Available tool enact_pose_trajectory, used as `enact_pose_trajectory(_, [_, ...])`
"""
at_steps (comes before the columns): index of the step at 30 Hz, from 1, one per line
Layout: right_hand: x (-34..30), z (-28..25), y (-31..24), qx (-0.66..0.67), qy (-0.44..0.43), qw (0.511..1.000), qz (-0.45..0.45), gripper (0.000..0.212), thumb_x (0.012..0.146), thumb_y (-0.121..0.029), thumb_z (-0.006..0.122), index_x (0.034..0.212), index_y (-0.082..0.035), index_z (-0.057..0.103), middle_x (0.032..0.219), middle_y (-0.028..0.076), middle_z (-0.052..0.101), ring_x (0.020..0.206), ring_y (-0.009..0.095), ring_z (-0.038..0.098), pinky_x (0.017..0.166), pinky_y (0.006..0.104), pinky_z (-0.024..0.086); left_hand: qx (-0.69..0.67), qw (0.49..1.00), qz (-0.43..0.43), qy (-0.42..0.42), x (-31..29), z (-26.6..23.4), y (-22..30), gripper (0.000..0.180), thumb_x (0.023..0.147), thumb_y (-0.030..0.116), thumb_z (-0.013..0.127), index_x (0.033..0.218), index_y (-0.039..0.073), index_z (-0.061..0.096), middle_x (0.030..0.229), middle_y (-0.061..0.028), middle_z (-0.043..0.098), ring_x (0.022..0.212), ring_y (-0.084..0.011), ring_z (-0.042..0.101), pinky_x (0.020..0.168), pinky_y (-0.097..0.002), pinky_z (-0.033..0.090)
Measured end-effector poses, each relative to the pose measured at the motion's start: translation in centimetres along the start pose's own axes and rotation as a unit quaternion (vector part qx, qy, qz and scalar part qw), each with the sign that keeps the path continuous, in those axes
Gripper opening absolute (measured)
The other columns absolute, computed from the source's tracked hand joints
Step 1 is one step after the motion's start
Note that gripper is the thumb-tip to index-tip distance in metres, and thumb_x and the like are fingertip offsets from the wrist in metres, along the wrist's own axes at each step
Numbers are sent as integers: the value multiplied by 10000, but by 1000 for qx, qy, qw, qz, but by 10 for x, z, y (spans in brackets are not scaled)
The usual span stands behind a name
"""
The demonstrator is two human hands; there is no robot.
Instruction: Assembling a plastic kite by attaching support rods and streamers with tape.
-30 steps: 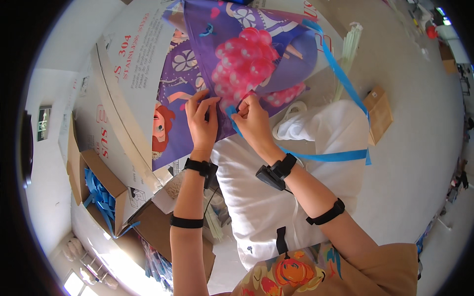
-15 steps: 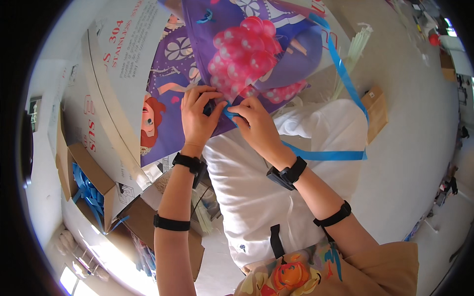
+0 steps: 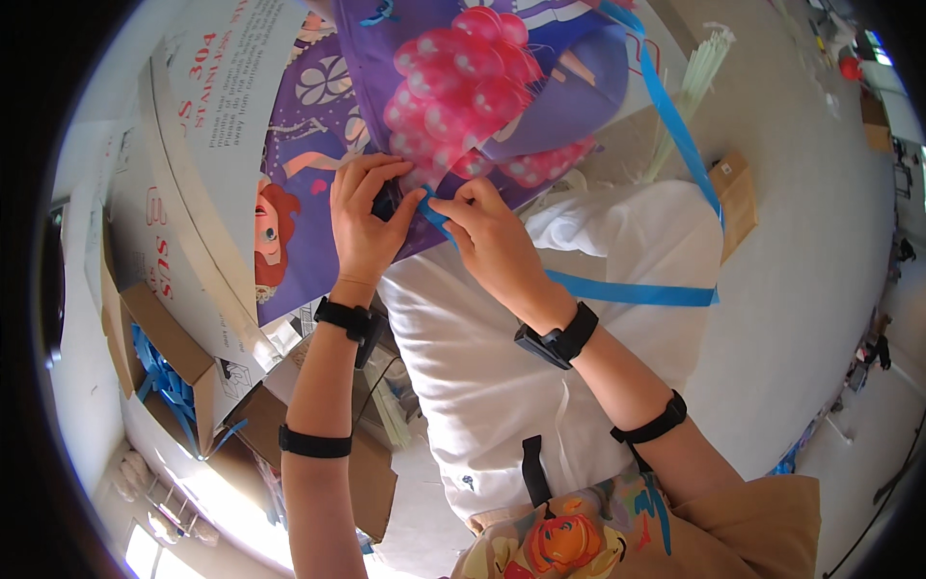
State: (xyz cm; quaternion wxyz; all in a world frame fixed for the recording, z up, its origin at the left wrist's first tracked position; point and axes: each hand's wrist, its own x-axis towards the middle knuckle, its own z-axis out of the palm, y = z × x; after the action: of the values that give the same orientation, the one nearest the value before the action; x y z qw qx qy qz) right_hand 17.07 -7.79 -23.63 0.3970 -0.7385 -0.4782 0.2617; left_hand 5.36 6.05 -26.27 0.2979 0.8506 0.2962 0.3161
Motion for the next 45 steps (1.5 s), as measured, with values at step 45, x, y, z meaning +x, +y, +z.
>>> enact_pose_trajectory(45, [-1, -13, 14, -186, -36, 960, -204, 358, 827, 0, 596, 1183, 7, 628, 1276, 90, 596, 1248, 257, 528, 1011, 383, 463, -176, 963, -189, -74, 72, -50, 51, 225, 902, 56, 623, 1124, 29, 658, 1035, -52, 680, 980, -134, 617, 864, -277, 474])
